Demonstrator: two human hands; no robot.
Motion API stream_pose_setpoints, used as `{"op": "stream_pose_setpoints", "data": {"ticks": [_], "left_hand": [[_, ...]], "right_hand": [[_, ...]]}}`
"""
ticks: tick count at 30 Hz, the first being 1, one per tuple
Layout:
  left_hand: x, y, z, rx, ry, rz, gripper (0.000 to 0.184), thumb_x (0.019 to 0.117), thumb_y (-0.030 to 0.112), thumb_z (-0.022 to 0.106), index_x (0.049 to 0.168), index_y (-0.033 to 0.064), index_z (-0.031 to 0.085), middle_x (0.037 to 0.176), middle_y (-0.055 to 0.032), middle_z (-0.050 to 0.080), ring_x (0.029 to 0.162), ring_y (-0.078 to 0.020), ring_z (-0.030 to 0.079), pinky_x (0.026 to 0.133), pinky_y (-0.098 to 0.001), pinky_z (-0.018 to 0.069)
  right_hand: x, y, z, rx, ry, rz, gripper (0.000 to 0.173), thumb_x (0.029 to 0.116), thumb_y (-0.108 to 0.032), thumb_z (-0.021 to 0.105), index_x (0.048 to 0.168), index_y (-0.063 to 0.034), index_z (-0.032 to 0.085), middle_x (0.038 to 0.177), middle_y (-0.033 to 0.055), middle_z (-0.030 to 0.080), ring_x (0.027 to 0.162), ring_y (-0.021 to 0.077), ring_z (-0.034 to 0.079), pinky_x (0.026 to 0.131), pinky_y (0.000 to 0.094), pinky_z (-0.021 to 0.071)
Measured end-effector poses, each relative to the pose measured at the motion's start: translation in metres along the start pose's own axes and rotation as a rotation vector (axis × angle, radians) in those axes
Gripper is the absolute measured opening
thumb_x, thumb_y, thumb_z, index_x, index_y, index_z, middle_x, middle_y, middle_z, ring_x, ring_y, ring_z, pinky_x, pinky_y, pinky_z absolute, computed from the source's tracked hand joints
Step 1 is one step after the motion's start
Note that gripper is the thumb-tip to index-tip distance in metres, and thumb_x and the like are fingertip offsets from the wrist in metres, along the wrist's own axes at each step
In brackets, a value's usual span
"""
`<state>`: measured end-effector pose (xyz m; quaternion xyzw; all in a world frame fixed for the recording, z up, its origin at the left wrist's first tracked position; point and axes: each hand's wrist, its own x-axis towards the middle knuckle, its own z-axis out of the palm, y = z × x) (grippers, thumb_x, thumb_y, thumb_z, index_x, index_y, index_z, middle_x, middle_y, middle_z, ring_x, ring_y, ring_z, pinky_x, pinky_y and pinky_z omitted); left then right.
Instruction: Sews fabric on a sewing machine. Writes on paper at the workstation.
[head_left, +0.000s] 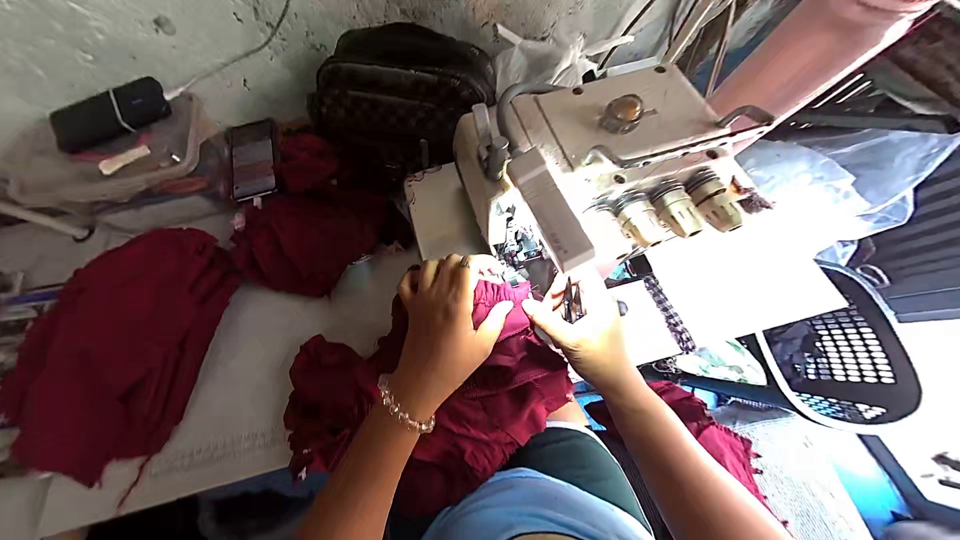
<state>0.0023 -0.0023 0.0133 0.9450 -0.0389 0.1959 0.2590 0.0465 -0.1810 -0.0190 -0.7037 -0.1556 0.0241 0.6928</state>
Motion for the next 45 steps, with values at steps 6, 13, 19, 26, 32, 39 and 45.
{"op": "stream_pose_setpoints", "data": {"ticks": [6, 13, 19, 26, 32, 39, 45], "left_hand": [[-0.008, 0.001, 0.011, -0.031, 0.122, -0.051, 0.024, 0.0890, 0.037, 0.065, 0.095, 0.0170, 0.077, 0.100, -0.0014, 0.068, 0.102, -0.0209, 0.060, 0.093, -0.0524, 0.0342], [0.001, 0.007, 0.009, 0.103, 0.099, -0.108, 0.033, 0.0867, 0.043, 0.061, 0.100, 0.0149, 0.073, 0.097, -0.0017, 0.069, 0.101, -0.0254, 0.060, 0.086, -0.0510, 0.0341], [0.005, 0.012, 0.011, 0.067, 0.145, -0.171, 0.029, 0.0823, 0.038, 0.062, 0.092, 0.0139, 0.075, 0.089, -0.0016, 0.067, 0.095, -0.0243, 0.058, 0.085, -0.0506, 0.0326], [0.012, 0.021, 0.013, 0.164, 0.106, -0.182, 0.032, 0.0833, 0.036, 0.059, 0.096, 0.0083, 0.069, 0.095, -0.0102, 0.069, 0.100, -0.0329, 0.059, 0.087, -0.0563, 0.0320], [0.008, 0.020, 0.015, 0.134, 0.171, -0.191, 0.040, 0.0812, 0.037, 0.065, 0.104, 0.0043, 0.069, 0.120, -0.0188, 0.064, 0.111, -0.0408, 0.055, 0.085, -0.0613, 0.0347], [0.008, 0.026, 0.017, 0.290, 0.063, -0.230, 0.045, 0.0912, 0.042, 0.051, 0.107, 0.0057, 0.073, 0.136, -0.0252, 0.057, 0.124, -0.0501, 0.048, 0.093, -0.0676, 0.0303], [0.013, 0.028, 0.015, 0.308, 0.023, -0.262, 0.050, 0.0921, 0.042, 0.048, 0.114, 0.0024, 0.070, 0.138, -0.0276, 0.054, 0.129, -0.0511, 0.045, 0.095, -0.0688, 0.0288]], "right_hand": [[-0.001, -0.001, 0.002, -0.011, 0.007, -0.069, 0.018, 0.0859, -0.009, 0.071, 0.097, -0.0093, 0.056, 0.076, -0.0114, 0.060, 0.060, -0.0081, 0.052, 0.055, 0.0086, 0.0435], [0.004, 0.003, 0.001, -0.019, -0.020, -0.104, 0.014, 0.0885, -0.008, 0.067, 0.102, -0.0043, 0.071, 0.081, -0.0097, 0.066, 0.063, -0.0098, 0.052, 0.057, 0.0079, 0.0433], [0.008, 0.002, 0.003, -0.028, -0.003, -0.052, 0.014, 0.0867, -0.011, 0.069, 0.099, -0.0050, 0.071, 0.073, -0.0120, 0.061, 0.058, -0.0111, 0.047, 0.054, 0.0072, 0.0402], [0.011, 0.000, 0.005, -0.052, 0.043, -0.019, 0.014, 0.0857, -0.015, 0.070, 0.096, -0.0057, 0.069, 0.072, -0.0125, 0.058, 0.060, -0.0112, 0.047, 0.057, 0.0067, 0.0402], [0.010, 0.002, 0.007, -0.023, 0.055, 0.037, 0.014, 0.0847, -0.016, 0.071, 0.095, -0.0095, 0.063, 0.067, -0.0140, 0.054, 0.058, -0.0094, 0.047, 0.056, 0.0083, 0.0398], [0.011, 0.000, 0.008, -0.060, 0.074, 0.089, 0.015, 0.0842, -0.017, 0.073, 0.090, -0.0116, 0.060, 0.064, -0.0122, 0.050, 0.056, -0.0060, 0.046, 0.055, 0.0122, 0.0388], [0.013, 0.006, 0.011, -0.069, 0.095, 0.043, 0.015, 0.0850, -0.018, 0.072, 0.091, -0.0101, 0.061, 0.065, -0.0100, 0.051, 0.057, -0.0051, 0.045, 0.055, 0.0126, 0.0383]]}}
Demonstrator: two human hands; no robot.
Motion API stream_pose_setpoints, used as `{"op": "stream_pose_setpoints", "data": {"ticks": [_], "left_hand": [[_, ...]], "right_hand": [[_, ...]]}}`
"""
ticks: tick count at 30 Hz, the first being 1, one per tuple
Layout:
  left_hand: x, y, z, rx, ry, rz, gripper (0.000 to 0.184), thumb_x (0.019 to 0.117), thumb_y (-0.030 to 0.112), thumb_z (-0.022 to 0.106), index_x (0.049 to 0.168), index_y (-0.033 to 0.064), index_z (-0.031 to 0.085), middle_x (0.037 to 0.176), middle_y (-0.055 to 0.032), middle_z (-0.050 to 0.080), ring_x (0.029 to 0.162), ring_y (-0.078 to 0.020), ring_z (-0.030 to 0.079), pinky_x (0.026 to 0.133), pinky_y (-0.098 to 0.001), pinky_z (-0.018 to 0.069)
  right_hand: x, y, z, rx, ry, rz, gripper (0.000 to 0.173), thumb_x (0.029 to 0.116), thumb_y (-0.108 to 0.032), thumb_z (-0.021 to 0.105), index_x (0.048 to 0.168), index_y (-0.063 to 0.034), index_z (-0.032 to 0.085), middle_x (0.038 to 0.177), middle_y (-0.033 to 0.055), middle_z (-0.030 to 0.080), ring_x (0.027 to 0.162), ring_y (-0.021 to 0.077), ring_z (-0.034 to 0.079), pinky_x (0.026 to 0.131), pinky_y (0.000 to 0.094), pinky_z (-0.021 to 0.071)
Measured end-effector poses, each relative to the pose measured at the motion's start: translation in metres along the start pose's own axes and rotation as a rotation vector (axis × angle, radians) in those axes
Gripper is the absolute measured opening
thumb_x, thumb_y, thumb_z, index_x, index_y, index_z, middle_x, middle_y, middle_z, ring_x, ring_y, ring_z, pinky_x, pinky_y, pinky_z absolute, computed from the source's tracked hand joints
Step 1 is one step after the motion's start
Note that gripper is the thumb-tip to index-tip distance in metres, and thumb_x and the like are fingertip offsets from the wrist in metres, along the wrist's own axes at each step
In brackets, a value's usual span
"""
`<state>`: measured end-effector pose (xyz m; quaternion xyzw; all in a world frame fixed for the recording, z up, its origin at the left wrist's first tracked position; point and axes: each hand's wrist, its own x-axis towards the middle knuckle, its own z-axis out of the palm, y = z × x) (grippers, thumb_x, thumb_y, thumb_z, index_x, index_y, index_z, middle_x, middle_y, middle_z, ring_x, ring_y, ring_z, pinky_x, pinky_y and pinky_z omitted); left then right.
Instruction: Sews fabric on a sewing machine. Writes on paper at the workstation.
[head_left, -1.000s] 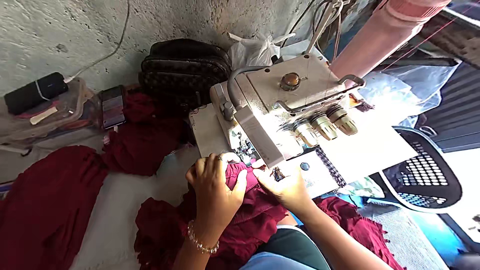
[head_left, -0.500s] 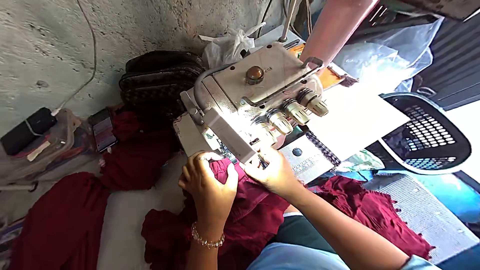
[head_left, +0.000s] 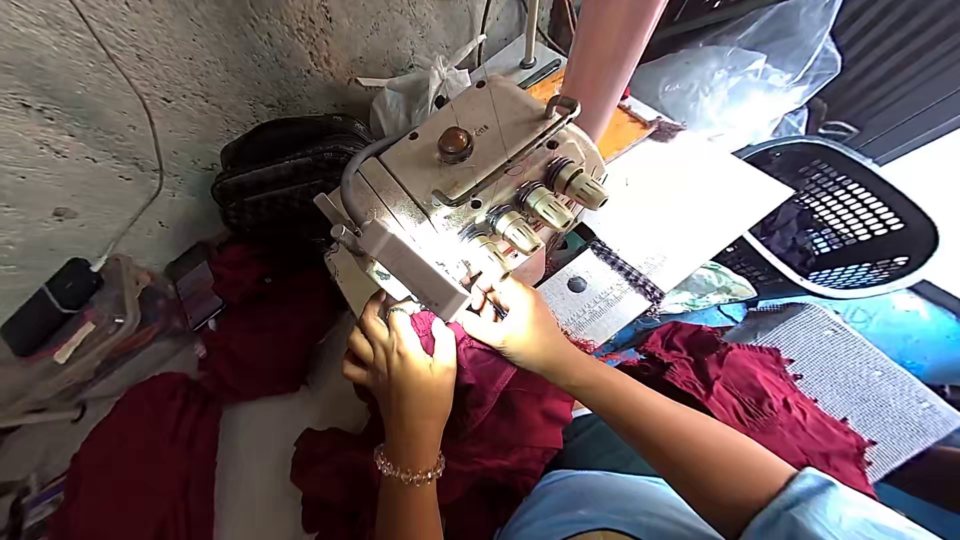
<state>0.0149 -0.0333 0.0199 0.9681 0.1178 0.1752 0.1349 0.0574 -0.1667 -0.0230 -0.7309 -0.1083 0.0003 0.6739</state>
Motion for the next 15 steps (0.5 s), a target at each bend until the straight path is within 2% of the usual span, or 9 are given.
{"op": "stream_pose_setpoints", "data": {"ticks": [3, 5, 8, 9, 11, 13, 15], "left_hand": [[0.002, 0.001, 0.001, -0.001, 0.016, 0.004, 0.049, 0.0913, 0.040, 0.049, 0.112, 0.0010, 0.070, 0.136, -0.0289, 0.055, 0.128, -0.0512, 0.046, 0.094, -0.0685, 0.0290], [0.002, 0.000, 0.001, -0.021, 0.007, -0.011, 0.050, 0.0914, 0.040, 0.051, 0.116, -0.0003, 0.067, 0.138, -0.0282, 0.054, 0.129, -0.0499, 0.045, 0.097, -0.0682, 0.0277], [0.009, -0.007, -0.008, -0.115, -0.102, -0.043, 0.057, 0.0938, 0.038, 0.052, 0.126, -0.0074, 0.063, 0.148, -0.0284, 0.050, 0.141, -0.0520, 0.036, 0.106, -0.0741, 0.0196], [0.015, -0.011, -0.013, -0.149, -0.148, -0.055, 0.054, 0.0963, 0.036, 0.049, 0.126, -0.0060, 0.065, 0.148, -0.0258, 0.052, 0.143, -0.0502, 0.034, 0.109, -0.0734, 0.0171], [0.027, -0.021, -0.016, -0.157, -0.152, -0.023, 0.046, 0.0993, 0.035, 0.047, 0.111, -0.0003, 0.074, 0.140, -0.0202, 0.061, 0.140, -0.0484, 0.039, 0.107, -0.0724, 0.0190], [0.036, -0.031, -0.009, -0.138, -0.066, 0.038, 0.038, 0.0922, 0.038, 0.061, 0.093, 0.0033, 0.078, 0.131, -0.0175, 0.067, 0.131, -0.0481, 0.047, 0.100, -0.0718, 0.0250], [0.041, -0.035, -0.004, -0.147, -0.015, 0.043, 0.036, 0.0836, 0.039, 0.073, 0.083, 0.0028, 0.077, 0.123, -0.0190, 0.070, 0.127, -0.0482, 0.050, 0.099, -0.0717, 0.0262]], "right_hand": [[0.001, 0.000, 0.001, -0.021, 0.010, 0.001, 0.016, 0.0856, -0.019, 0.073, 0.090, -0.0108, 0.060, 0.065, -0.0101, 0.050, 0.056, -0.0045, 0.044, 0.055, 0.0135, 0.0376], [0.001, 0.000, 0.001, -0.040, 0.014, -0.005, 0.015, 0.0858, -0.019, 0.072, 0.091, -0.0101, 0.061, 0.065, -0.0092, 0.050, 0.056, -0.0034, 0.045, 0.054, 0.0147, 0.0374], [0.001, 0.001, 0.001, -0.055, 0.016, -0.010, 0.015, 0.0862, -0.021, 0.071, 0.090, -0.0104, 0.061, 0.065, -0.0096, 0.050, 0.057, -0.0034, 0.045, 0.056, 0.0152, 0.0378], [0.002, 0.001, 0.001, -0.060, 0.016, -0.007, 0.015, 0.0863, -0.022, 0.070, 0.089, -0.0106, 0.061, 0.066, -0.0096, 0.049, 0.058, -0.0029, 0.045, 0.056, 0.0159, 0.0381], [0.002, 0.001, 0.001, -0.055, 0.015, -0.003, 0.016, 0.0863, -0.023, 0.071, 0.089, -0.0100, 0.061, 0.067, -0.0092, 0.050, 0.059, -0.0026, 0.045, 0.056, 0.0160, 0.0387], [0.002, -0.001, 0.000, -0.059, 0.009, 0.007, 0.016, 0.0867, -0.023, 0.071, 0.089, -0.0100, 0.062, 0.068, -0.0091, 0.050, 0.060, -0.0026, 0.046, 0.058, 0.0159, 0.0387], [0.002, -0.002, 0.000, -0.067, 0.010, 0.004, 0.015, 0.0870, -0.022, 0.070, 0.089, -0.0092, 0.062, 0.068, -0.0087, 0.051, 0.061, -0.0025, 0.046, 0.058, 0.0159, 0.0388]]}}
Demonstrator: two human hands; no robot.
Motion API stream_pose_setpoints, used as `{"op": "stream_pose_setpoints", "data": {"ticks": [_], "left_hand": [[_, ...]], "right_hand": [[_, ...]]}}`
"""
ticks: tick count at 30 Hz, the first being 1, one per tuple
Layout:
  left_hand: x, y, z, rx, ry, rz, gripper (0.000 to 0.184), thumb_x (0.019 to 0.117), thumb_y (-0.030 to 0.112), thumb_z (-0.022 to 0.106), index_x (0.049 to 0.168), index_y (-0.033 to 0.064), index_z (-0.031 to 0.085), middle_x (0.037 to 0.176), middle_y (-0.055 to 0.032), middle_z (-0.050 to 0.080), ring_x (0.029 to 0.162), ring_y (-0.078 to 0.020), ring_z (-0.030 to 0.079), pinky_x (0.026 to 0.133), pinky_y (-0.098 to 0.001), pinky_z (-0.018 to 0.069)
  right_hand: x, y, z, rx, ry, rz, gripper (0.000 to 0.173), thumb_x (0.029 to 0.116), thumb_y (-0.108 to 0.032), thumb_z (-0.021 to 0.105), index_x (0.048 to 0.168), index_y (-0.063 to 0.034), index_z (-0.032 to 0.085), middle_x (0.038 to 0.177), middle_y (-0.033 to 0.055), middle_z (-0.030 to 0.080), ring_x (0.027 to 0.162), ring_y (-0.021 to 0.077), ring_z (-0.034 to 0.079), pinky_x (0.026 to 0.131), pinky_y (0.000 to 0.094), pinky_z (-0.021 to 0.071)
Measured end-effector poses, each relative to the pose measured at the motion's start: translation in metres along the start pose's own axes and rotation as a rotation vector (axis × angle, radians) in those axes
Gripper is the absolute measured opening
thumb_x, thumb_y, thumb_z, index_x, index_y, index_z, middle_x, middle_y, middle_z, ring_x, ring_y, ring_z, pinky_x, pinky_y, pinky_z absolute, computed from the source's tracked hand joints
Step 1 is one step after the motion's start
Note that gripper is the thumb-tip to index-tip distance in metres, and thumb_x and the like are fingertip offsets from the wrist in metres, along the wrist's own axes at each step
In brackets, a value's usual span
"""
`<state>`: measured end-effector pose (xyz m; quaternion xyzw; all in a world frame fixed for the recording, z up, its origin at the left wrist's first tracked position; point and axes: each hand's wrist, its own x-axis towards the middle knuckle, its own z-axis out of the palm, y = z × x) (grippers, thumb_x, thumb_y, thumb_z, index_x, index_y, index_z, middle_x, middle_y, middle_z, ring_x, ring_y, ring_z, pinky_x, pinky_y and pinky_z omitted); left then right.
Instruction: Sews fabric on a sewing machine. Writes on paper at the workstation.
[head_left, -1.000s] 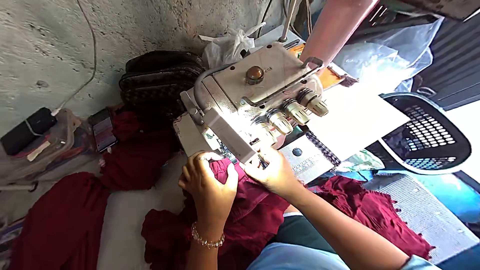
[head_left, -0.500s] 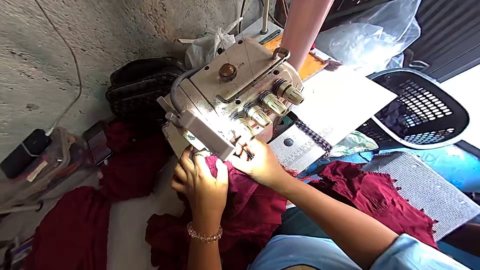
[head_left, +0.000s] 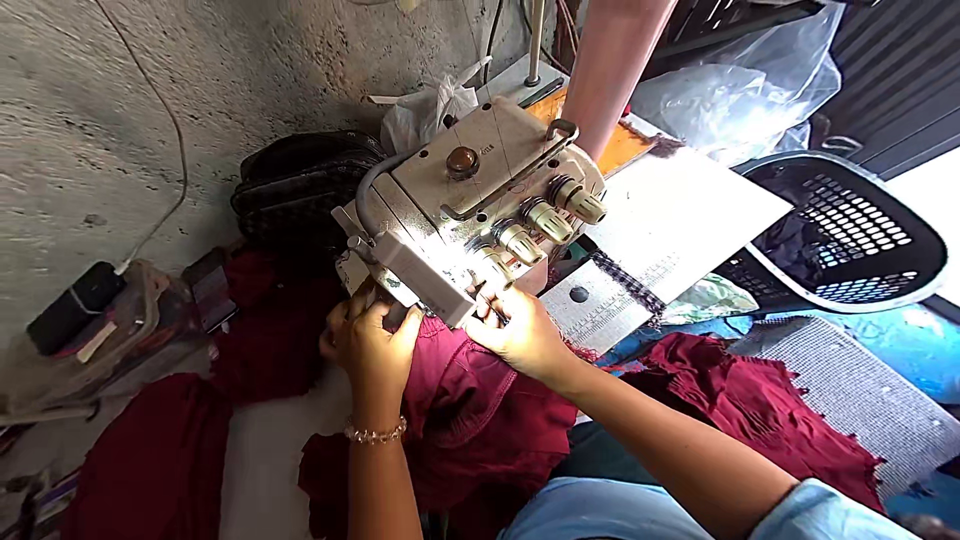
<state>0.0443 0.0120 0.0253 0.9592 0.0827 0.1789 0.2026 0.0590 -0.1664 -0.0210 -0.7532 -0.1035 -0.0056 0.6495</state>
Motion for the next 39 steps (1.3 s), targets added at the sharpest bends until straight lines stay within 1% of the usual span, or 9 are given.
{"op": "stream_pose_setpoints", "data": {"ticks": [4, 10, 13, 15, 18, 29, 32, 36, 39], "left_hand": [[0.001, 0.000, 0.003, -0.024, 0.049, 0.009, 0.034, 0.0835, 0.036, 0.075, 0.080, 0.0027, 0.076, 0.108, -0.0198, 0.071, 0.122, -0.0484, 0.052, 0.099, -0.0713, 0.0262], [-0.001, 0.000, 0.005, 0.029, -0.018, 0.053, 0.035, 0.0968, 0.029, 0.058, 0.111, 0.0014, 0.074, 0.129, -0.0229, 0.064, 0.134, -0.0485, 0.046, 0.106, -0.0766, 0.0176], [0.005, -0.008, 0.003, -0.106, -0.111, 0.016, 0.044, 0.0937, 0.035, 0.062, 0.122, 0.0036, 0.072, 0.153, -0.0180, 0.050, 0.152, -0.0428, 0.029, 0.111, -0.0804, 0.0007], [0.009, -0.012, 0.003, -0.193, -0.140, -0.011, 0.036, 0.0893, 0.033, 0.070, 0.109, 0.0040, 0.077, 0.152, -0.0156, 0.053, 0.154, -0.0394, 0.024, 0.111, -0.0797, -0.0044], [0.010, -0.012, 0.008, -0.191, -0.062, -0.008, 0.028, 0.0854, 0.030, 0.074, 0.087, 0.0026, 0.078, 0.141, -0.0155, 0.063, 0.150, -0.0409, 0.033, 0.111, -0.0805, -0.0015], [0.004, -0.009, 0.012, -0.040, -0.009, 0.121, 0.040, 0.1002, 0.023, 0.046, 0.120, -0.0005, 0.070, 0.139, -0.0200, 0.062, 0.144, -0.0446, 0.043, 0.110, -0.0809, 0.0089], [0.005, -0.013, 0.010, -0.148, -0.063, 0.066, 0.040, 0.0981, 0.032, 0.056, 0.119, 0.0032, 0.073, 0.148, -0.0146, 0.057, 0.149, -0.0406, 0.035, 0.111, -0.0807, 0.0033], [0.010, -0.016, 0.009, -0.210, -0.075, 0.029, 0.023, 0.0867, 0.029, 0.074, 0.092, 0.0071, 0.079, 0.143, -0.0088, 0.062, 0.150, -0.0390, 0.034, 0.111, -0.0801, 0.0044], [0.007, -0.012, 0.013, -0.199, -0.017, 0.057, 0.018, 0.0880, 0.022, 0.074, 0.096, 0.0073, 0.080, 0.140, -0.0125, 0.063, 0.147, -0.0416, 0.038, 0.111, -0.0799, 0.0088]], "right_hand": [[0.001, -0.002, 0.000, -0.014, 0.005, 0.009, 0.016, 0.0870, -0.023, 0.070, 0.088, -0.0082, 0.063, 0.068, -0.0087, 0.051, 0.060, -0.0030, 0.045, 0.058, 0.0158, 0.0382], [0.002, 0.000, 0.002, -0.022, 0.020, -0.012, 0.018, 0.0878, -0.023, 0.069, 0.089, -0.0063, 0.064, 0.070, -0.0074, 0.053, 0.062, -0.0029, 0.047, 0.059, 0.0158, 0.0398], [0.003, -0.001, 0.002, -0.019, 0.010, 0.013, 0.019, 0.0879, -0.025, 0.069, 0.091, -0.0068, 0.065, 0.071, -0.0076, 0.054, 0.064, -0.0027, 0.048, 0.060, 0.0167, 0.0410], [0.003, -0.003, 0.002, -0.018, 0.009, 0.029, 0.019, 0.0880, -0.025, 0.069, 0.091, -0.0064, 0.065, 0.072, -0.0071, 0.054, 0.064, -0.0024, 0.048, 0.061, 0.0170, 0.0413], [0.004, -0.002, 0.003, -0.017, 0.021, 0.000, 0.019, 0.0887, -0.023, 0.068, 0.092, -0.0041, 0.066, 0.073, -0.0054, 0.056, 0.065, -0.0024, 0.049, 0.062, 0.0161, 0.0414], [0.003, 0.000, 0.005, -0.016, 0.029, -0.041, 0.018, 0.0897, -0.022, 0.067, 0.088, -0.0048, 0.064, 0.073, -0.0062, 0.053, 0.065, -0.0036, 0.046, 0.061, 0.0140, 0.0387], [-0.005, 0.003, -0.003, -0.081, 0.027, -0.136, 0.020, 0.0926, -0.023, 0.067, 0.092, -0.0034, 0.065, 0.075, -0.0023, 0.058, 0.067, -0.0006, 0.051, 0.063, 0.0164, 0.0428], [-0.013, 0.011, -0.069, -0.250, 0.250, -0.414, 0.020, 0.0954, -0.016, 0.067, 0.102, 0.0028, 0.064, 0.089, 0.0061, 0.070, 0.064, 0.0006, 0.058, 0.058, 0.0178, 0.0492], [0.036, 0.026, -0.138, -0.197, 0.365, -0.209, 0.035, 0.1057, -0.020, 0.054, 0.132, 0.0026, 0.054, 0.116, 0.0040, 0.065, 0.068, -0.0024, 0.058, 0.058, 0.0179, 0.0499]]}}
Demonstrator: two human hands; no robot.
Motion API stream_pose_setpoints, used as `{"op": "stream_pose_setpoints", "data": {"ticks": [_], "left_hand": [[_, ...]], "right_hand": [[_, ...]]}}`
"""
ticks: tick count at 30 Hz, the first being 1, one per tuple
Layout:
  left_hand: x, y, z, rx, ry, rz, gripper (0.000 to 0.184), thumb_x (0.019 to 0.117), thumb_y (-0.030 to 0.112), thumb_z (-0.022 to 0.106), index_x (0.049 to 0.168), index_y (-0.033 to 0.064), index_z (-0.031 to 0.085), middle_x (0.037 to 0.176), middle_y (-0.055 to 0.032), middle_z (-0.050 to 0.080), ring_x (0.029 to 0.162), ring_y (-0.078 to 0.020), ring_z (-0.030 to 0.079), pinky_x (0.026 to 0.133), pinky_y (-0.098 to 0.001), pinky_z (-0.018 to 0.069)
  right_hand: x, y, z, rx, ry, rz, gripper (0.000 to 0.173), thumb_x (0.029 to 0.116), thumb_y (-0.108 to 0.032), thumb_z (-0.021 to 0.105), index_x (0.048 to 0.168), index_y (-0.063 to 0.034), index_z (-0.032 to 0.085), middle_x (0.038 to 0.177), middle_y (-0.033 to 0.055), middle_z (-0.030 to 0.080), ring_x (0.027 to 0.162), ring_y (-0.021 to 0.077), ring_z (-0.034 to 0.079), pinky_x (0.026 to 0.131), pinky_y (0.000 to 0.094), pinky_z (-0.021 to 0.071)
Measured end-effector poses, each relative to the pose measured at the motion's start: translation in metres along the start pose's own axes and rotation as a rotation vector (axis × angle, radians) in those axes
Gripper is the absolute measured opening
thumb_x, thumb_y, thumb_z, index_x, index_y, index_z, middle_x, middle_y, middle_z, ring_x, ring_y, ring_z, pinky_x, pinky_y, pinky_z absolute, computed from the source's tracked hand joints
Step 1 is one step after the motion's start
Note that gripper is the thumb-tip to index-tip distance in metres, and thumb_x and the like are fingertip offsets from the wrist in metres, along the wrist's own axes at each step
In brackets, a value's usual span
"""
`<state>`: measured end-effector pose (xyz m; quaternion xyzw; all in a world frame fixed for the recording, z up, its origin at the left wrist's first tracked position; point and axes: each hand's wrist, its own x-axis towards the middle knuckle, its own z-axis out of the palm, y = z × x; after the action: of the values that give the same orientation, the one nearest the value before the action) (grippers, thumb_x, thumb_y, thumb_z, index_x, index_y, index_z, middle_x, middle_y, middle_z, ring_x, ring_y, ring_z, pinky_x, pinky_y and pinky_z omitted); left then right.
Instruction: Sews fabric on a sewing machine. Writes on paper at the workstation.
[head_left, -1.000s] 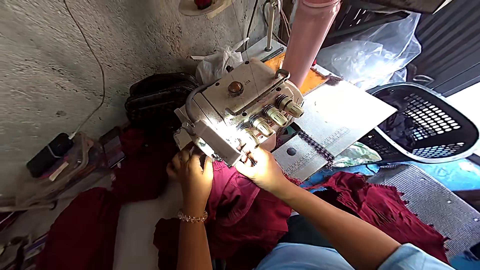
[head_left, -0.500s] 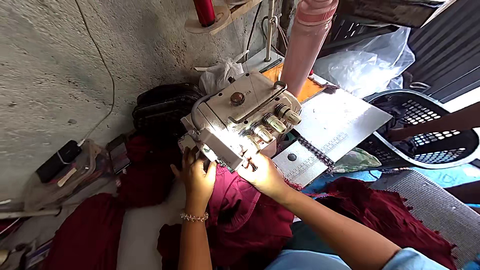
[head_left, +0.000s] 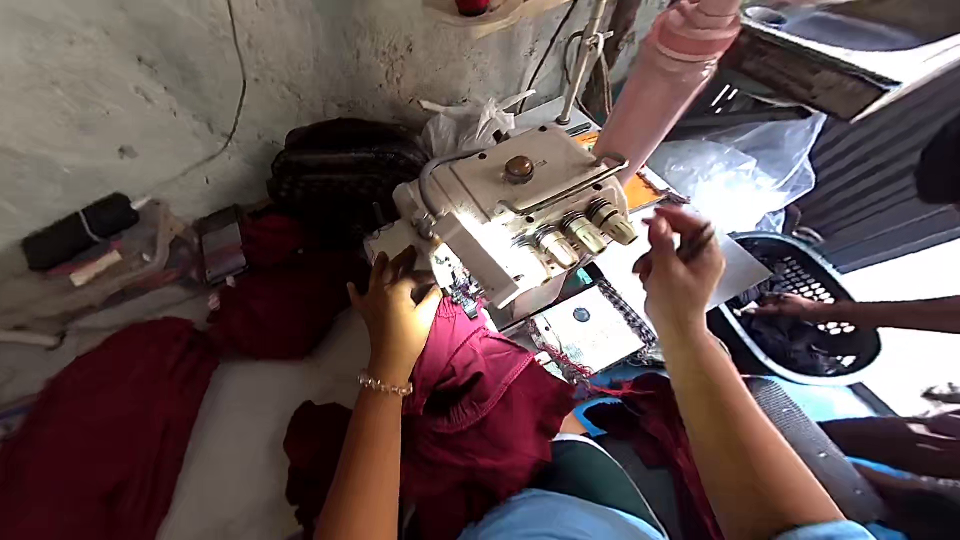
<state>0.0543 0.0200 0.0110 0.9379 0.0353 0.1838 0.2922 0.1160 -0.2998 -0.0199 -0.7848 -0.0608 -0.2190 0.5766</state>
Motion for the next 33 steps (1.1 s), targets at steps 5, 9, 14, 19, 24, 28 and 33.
{"op": "stream_pose_setpoints", "data": {"ticks": [5, 9, 14, 19, 24, 28, 33], "left_hand": [[-0.003, 0.001, 0.000, 0.014, -0.005, 0.017, 0.024, 0.1005, 0.021, 0.057, 0.112, 0.0078, 0.074, 0.143, -0.0120, 0.060, 0.147, -0.0413, 0.037, 0.110, -0.0791, 0.0143], [0.000, 0.000, -0.005, -0.031, -0.121, -0.047, 0.034, 0.1025, 0.027, 0.056, 0.129, 0.0107, 0.069, 0.154, -0.0057, 0.052, 0.153, -0.0383, 0.027, 0.110, -0.0811, 0.0064], [0.019, 0.001, -0.018, -0.083, -0.332, -0.101, 0.030, 0.0933, 0.037, 0.073, 0.116, 0.0190, 0.079, 0.164, 0.0020, 0.039, 0.159, -0.0340, 0.006, 0.109, -0.0804, -0.0097], [0.014, 0.000, -0.007, -0.065, -0.169, -0.036, 0.019, 0.0916, 0.031, 0.072, 0.100, 0.0166, 0.081, 0.149, -0.0015, 0.057, 0.154, -0.0359, 0.026, 0.113, -0.0793, -0.0026], [0.010, -0.001, -0.003, -0.068, -0.127, 0.023, 0.020, 0.0991, 0.020, 0.058, 0.107, 0.0100, 0.074, 0.145, -0.0068, 0.060, 0.152, -0.0399, 0.029, 0.112, -0.0797, 0.0045], [0.008, -0.004, -0.002, -0.086, -0.094, 0.032, 0.021, 0.0993, 0.014, 0.055, 0.111, 0.0067, 0.071, 0.143, -0.0097, 0.061, 0.151, -0.0388, 0.031, 0.112, -0.0784, 0.0105], [0.007, -0.006, 0.001, -0.148, -0.052, 0.023, 0.023, 0.0996, 0.013, 0.052, 0.114, 0.0067, 0.070, 0.141, -0.0090, 0.062, 0.151, -0.0369, 0.033, 0.113, -0.0767, 0.0099]], "right_hand": [[0.048, 0.050, 0.027, 0.235, -0.099, 0.469, 0.016, 0.1098, -0.016, 0.040, 0.103, -0.0155, 0.055, 0.059, -0.0097, 0.054, 0.041, -0.0019, 0.042, 0.039, 0.0144, 0.0359], [0.058, 0.046, 0.029, 0.120, -0.134, 0.390, 0.009, 0.1024, -0.008, 0.051, 0.107, -0.0139, 0.055, 0.066, -0.0101, 0.054, 0.046, -0.0028, 0.040, 0.043, 0.0153, 0.0360], [0.087, 0.024, 0.021, -0.044, -0.292, 0.329, 0.021, 0.1069, -0.018, 0.046, 0.121, -0.0090, 0.058, 0.093, -0.0083, 0.060, 0.078, -0.0051, 0.058, 0.072, 0.0188, 0.0509], [0.120, 0.054, 0.008, -0.096, -0.351, 0.375, 0.021, 0.1057, -0.022, 0.051, 0.119, -0.0073, 0.060, 0.095, -0.0023, 0.067, 0.080, 0.0037, 0.064, 0.075, 0.0286, 0.0565], [0.043, 0.033, 0.010, -0.271, -0.107, 0.454, 0.032, 0.1112, -0.024, 0.037, 0.130, -0.0021, 0.050, 0.084, -0.0022, 0.060, 0.046, -0.0007, 0.042, 0.042, 0.0172, 0.0384], [0.004, 0.065, -0.017, -0.045, -0.036, 0.491, 0.034, 0.1133, -0.029, 0.033, 0.123, -0.0046, 0.054, 0.079, -0.0079, 0.067, 0.041, -0.0039, 0.042, 0.038, 0.0128, 0.0349], [0.008, 0.066, -0.018, 0.062, 0.031, 0.582, 0.034, 0.1139, -0.033, 0.032, 0.116, -0.0101, 0.058, 0.072, -0.0099, 0.066, 0.039, -0.0036, 0.040, 0.036, 0.0125, 0.0322]]}}
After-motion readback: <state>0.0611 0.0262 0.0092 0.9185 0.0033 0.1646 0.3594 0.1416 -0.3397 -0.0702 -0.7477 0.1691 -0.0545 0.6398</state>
